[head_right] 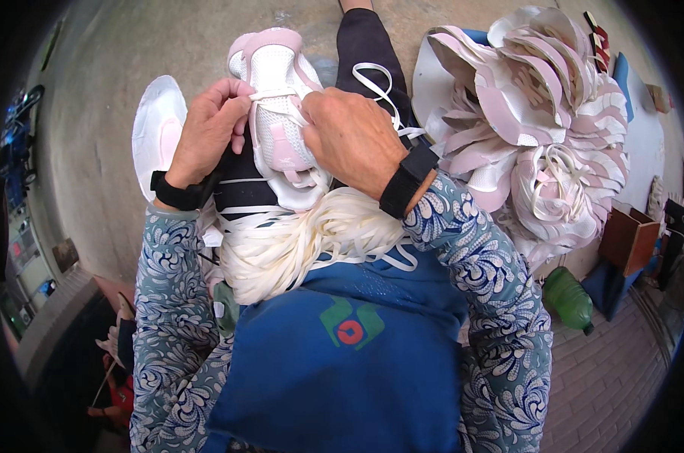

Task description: Lacing a pair of white and pink sneakers while sitting on the ground.

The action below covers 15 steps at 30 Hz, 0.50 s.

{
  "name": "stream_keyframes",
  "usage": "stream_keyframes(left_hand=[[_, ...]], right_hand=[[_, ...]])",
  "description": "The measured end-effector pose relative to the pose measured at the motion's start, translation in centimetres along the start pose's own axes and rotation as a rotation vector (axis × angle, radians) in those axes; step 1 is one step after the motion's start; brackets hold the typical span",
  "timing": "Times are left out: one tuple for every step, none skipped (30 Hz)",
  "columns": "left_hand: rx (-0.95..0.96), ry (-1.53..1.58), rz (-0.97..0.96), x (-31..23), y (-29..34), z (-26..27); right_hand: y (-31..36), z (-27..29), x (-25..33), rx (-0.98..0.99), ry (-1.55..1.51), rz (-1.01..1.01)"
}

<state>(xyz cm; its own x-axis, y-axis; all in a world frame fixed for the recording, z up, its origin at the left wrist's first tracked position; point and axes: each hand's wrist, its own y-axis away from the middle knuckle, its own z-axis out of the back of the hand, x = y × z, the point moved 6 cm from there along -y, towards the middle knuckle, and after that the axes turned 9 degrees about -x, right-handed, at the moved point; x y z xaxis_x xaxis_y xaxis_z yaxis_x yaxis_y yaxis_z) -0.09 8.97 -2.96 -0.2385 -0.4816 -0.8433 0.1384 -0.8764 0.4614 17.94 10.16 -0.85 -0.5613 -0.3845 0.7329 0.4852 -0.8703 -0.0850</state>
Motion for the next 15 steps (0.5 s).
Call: stream_keyframes(left_hand=[[0.008, 0.009, -0.017, -0.2, -0.1, 0.1], [0.04, 0.068, 0.049, 0.1, -0.2, -0.1], [0.045, 0.122, 0.111, 0.3, -0.2, -0.1], [0.075, 0.126, 0.112, 0.2, -0.2, -0.4], [0.045, 0.093, 0.089, 0.1, -0.1, -0.4], [0.028, 0.063, 0.059, -0.1, -0.1, -0.5], [0.015, 0.06, 0.067, -0.1, 0.0, -0.6], [0.009, 0.04, 0.051, -0.3, 0.0, -0.8], [-0.001, 0.024, 0.022, -0.4, 0.1, -0.9], [0.002, 0.02, 0.039, -0.3, 0.1, -1.1], [-0.011, 0.015, 0.021, -0.4, 0.1, -1.2], [-0.028, 0.015, -0.011, -0.5, 0.1, -1.2], [-0.026, 0.011, 0.006, -0.3, 0.1, -1.4], [-0.049, -0.019, -0.018, -0.3, 0.0, -1.3], [-0.073, -0.045, -0.056, -0.5, 0.0, -1.3]], right_hand=[[0.0, -0.2, -0.2, 0.017, 0.003, -0.026], [0.1, -0.5, -0.5, 0.08, 0.026, -0.066], [0.1, -0.8, -0.8, 0.128, 0.051, -0.103], [0.0, -0.7, -0.8, 0.14, 0.049, -0.109], [-0.2, -0.6, -0.5, 0.134, -0.019, -0.075], [-0.3, -0.6, -0.4, 0.17, -0.058, -0.077], [-0.5, 0.0, -0.1, 0.128, -0.088, -0.042], [-0.6, 0.2, -0.1, 0.181, -0.125, -0.058], [-0.7, 0.3, -0.2, 0.238, -0.143, -0.083], [-0.8, 0.8, -0.1, 0.237, -0.163, -0.075], [-0.8, 0.9, 0.0, 0.286, -0.232, -0.082], [-0.9, 1.3, 0.4, 0.301, -0.314, -0.038], [-0.8, 1.4, 0.1, 0.34, -0.302, -0.088], [-0.7, 1.3, 0.0, 0.396, -0.343, -0.146], [-0.5, 1.5, 0.2, 0.433, -0.412, -0.152]])
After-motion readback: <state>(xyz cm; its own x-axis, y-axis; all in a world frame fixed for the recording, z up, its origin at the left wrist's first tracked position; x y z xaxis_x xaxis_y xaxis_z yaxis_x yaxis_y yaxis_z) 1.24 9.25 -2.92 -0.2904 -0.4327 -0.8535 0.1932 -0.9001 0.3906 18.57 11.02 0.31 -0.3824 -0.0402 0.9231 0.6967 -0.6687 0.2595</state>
